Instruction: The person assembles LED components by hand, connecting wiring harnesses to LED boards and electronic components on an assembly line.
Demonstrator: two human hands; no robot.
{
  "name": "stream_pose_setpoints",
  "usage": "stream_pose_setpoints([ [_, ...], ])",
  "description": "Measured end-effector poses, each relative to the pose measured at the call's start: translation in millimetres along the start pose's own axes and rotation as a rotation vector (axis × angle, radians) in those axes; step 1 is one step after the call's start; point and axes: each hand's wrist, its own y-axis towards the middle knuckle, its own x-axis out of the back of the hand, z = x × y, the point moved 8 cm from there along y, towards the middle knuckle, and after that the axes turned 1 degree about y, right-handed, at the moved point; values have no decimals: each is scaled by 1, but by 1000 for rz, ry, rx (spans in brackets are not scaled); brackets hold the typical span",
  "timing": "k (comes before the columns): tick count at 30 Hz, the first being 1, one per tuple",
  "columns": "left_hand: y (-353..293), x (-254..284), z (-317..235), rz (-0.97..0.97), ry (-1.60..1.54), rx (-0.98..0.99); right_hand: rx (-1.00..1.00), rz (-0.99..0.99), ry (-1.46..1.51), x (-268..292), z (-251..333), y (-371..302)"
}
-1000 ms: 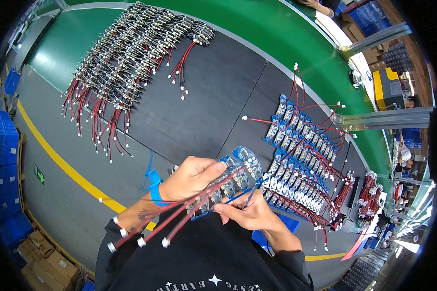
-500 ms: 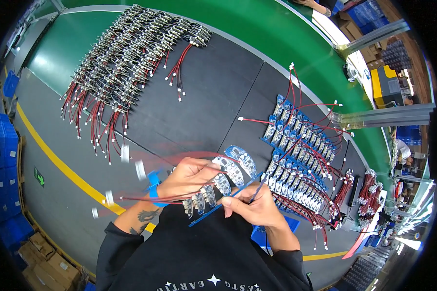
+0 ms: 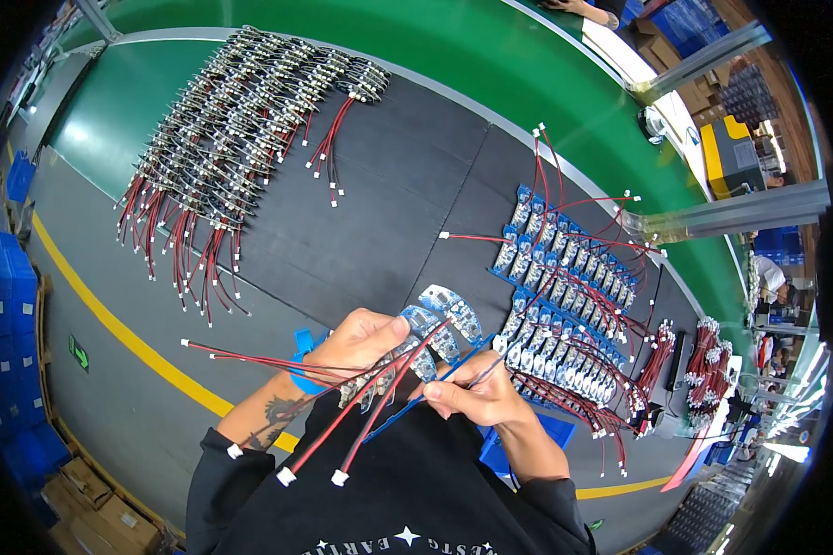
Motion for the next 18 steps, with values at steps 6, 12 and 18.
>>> stream_pose_setpoints([
  [6, 8, 10, 10, -24, -105, -32, 53, -34, 30, 0, 9, -1],
  [12, 26, 49, -54, -395, 621, -318, 187, -303, -67, 33, 23, -36],
  [18, 85, 67, -98, -593, 816, -668, 194, -295, 37, 24, 8, -59],
])
